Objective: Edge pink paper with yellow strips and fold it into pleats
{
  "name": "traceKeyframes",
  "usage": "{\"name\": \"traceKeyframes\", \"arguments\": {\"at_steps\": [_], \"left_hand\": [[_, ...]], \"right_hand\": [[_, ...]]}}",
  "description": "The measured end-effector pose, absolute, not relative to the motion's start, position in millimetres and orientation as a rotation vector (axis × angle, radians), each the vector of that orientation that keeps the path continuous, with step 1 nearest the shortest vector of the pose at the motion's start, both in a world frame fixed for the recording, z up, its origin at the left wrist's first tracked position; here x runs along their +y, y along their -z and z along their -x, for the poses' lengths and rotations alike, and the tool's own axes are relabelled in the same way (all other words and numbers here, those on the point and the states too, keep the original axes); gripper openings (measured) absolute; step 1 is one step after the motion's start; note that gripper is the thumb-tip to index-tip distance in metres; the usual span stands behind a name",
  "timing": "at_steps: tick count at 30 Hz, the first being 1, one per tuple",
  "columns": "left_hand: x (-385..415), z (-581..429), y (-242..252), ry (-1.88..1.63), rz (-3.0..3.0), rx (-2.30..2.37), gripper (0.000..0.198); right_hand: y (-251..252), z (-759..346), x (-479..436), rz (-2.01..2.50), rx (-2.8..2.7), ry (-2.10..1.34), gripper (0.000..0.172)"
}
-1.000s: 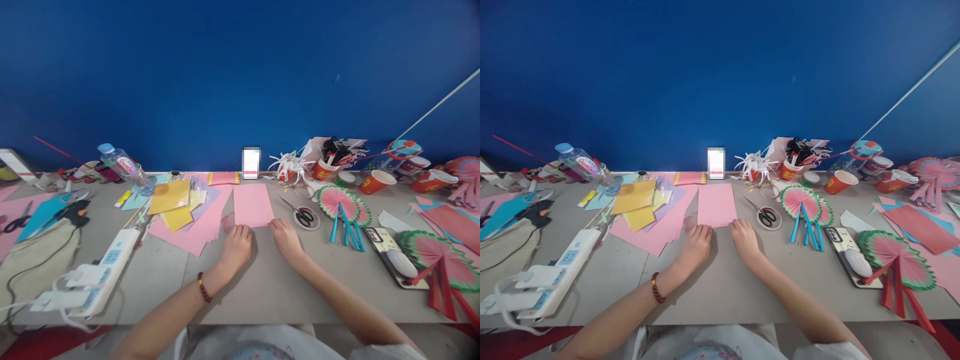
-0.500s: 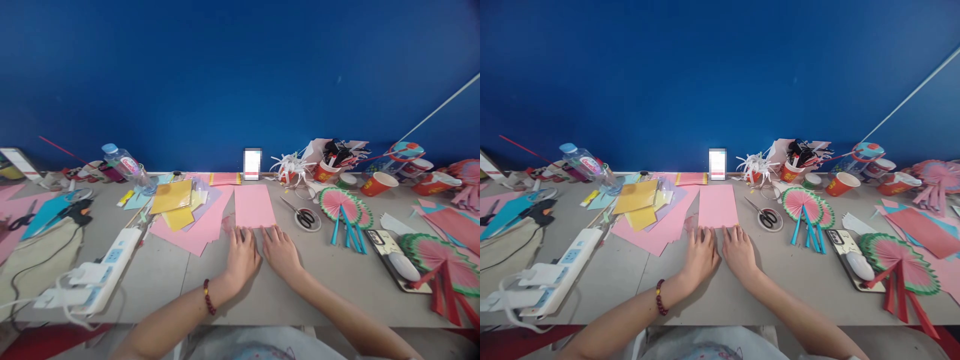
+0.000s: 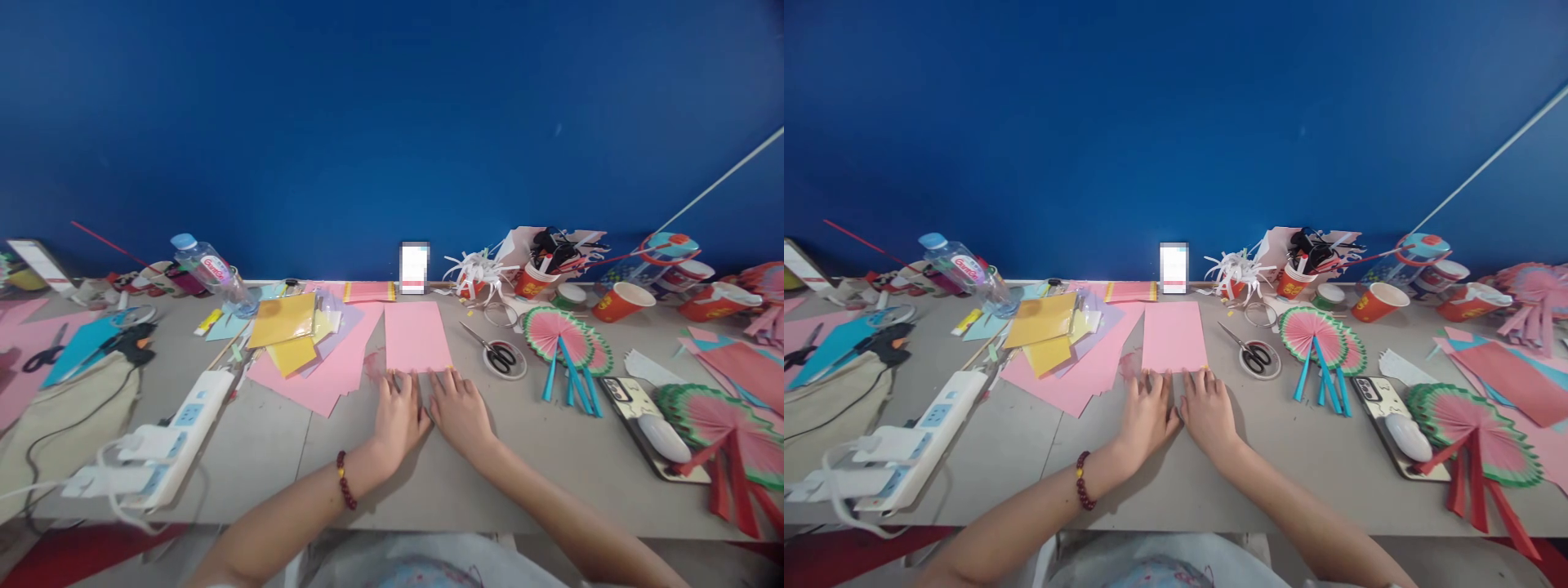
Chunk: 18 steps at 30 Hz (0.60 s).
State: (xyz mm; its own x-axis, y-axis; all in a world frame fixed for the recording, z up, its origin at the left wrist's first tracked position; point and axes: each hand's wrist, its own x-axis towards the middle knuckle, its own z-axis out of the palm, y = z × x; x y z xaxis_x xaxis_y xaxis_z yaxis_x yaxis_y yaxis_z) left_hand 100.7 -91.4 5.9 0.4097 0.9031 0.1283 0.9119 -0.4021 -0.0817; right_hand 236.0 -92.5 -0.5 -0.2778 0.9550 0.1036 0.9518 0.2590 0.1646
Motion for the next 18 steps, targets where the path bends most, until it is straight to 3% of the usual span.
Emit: {"name": "traceKeyframes", "arguments": {"at_steps": [7,18], "left_hand": [[-90.0,-102.1,-1.2,0.167,2.513,-1.592,0.060],[-90.8,-101.6,-2.8,0.098,2.492,-1.617,0.056]], "right_hand": [[-3.0,-236.8,-92.5,-1.834,2.510,-0.347,0.049],[2.1,-239.9,-89.7,-1.871,2.505,-0.370,0.038]]}}
